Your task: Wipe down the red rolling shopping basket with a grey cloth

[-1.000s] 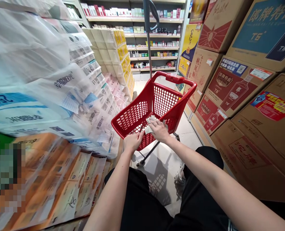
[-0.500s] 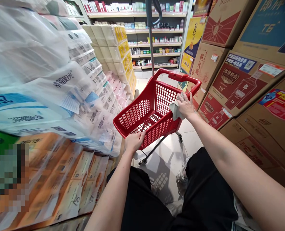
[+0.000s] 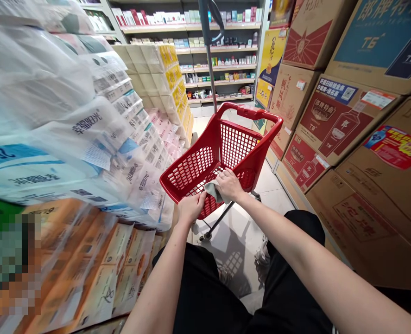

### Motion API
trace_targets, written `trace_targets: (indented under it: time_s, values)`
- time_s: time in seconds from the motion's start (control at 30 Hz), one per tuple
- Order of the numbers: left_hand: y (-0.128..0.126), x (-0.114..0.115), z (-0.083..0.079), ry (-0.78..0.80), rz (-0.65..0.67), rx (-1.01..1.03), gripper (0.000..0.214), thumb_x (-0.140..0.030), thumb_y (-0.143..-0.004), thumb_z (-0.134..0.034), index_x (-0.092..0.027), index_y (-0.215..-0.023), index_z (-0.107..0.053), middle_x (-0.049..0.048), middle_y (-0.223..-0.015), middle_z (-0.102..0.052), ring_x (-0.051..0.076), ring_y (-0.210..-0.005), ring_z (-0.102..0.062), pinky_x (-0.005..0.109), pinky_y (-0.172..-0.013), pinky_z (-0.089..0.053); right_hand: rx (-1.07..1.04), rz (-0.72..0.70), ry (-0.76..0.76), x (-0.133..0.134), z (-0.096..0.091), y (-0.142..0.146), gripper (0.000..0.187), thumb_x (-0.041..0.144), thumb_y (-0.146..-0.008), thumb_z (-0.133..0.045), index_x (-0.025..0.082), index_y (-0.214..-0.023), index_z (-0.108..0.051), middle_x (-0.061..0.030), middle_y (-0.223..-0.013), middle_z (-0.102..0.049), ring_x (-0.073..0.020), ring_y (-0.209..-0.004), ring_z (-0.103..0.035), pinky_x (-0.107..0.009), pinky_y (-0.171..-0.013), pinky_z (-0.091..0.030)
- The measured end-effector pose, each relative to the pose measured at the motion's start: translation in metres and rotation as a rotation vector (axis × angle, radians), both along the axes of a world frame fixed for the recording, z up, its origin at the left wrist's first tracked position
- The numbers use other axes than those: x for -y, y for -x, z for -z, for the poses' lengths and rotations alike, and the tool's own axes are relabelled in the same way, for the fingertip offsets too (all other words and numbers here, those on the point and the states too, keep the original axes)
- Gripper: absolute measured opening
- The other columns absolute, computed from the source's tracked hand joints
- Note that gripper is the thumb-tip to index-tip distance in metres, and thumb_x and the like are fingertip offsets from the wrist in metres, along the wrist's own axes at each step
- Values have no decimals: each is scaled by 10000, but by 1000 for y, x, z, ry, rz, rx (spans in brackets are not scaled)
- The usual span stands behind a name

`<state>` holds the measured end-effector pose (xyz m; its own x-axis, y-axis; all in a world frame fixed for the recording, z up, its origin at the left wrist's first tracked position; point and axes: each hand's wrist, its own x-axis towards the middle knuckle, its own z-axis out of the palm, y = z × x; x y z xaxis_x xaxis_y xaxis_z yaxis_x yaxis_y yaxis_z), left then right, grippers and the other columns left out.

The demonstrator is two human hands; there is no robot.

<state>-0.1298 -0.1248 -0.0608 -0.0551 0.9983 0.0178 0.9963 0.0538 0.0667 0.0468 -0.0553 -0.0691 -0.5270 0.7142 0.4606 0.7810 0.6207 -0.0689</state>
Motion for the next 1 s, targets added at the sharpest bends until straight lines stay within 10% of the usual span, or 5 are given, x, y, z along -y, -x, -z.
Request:
trace_targets:
  time_s: [0.3, 0.73, 1.0]
  values:
    - [-1, -3, 0, 17, 2, 11, 696, -585, -893, -59, -299, -1053, -673, 46, -905, -714, 207, -872, -636, 259, -676, -387, -188, 405, -49, -82, -38, -103, 374, 217, -911, -294, 122, -1165, -552, -138, -1412, -392, -275, -1379, -173, -588, -1102, 22]
    - [-43, -2, 3, 16, 80, 66, 736, -561, -895, 9, -264, -1026, -651, 61, -920, -698, 214, -835, -638, 283, -662, -390, -10, 66, 11, -9, -1, -10, 440, 338, -947, -272, 175, -797, -652, -72, -829, -688, -190, -829, -567, -393, -928, -284]
    - [-74, 7, -3, 34, 168, 75, 662, -555, -906, -54, -224, -949, -626, 61, -909, -687, 200, -825, -632, 277, -666, -388, 174, -48, 76, -34, -24, -72, 492, 434, -961, -266, 154, -840, -651, -89, -865, -690, -187, -871, -562, -337, -858, -274]
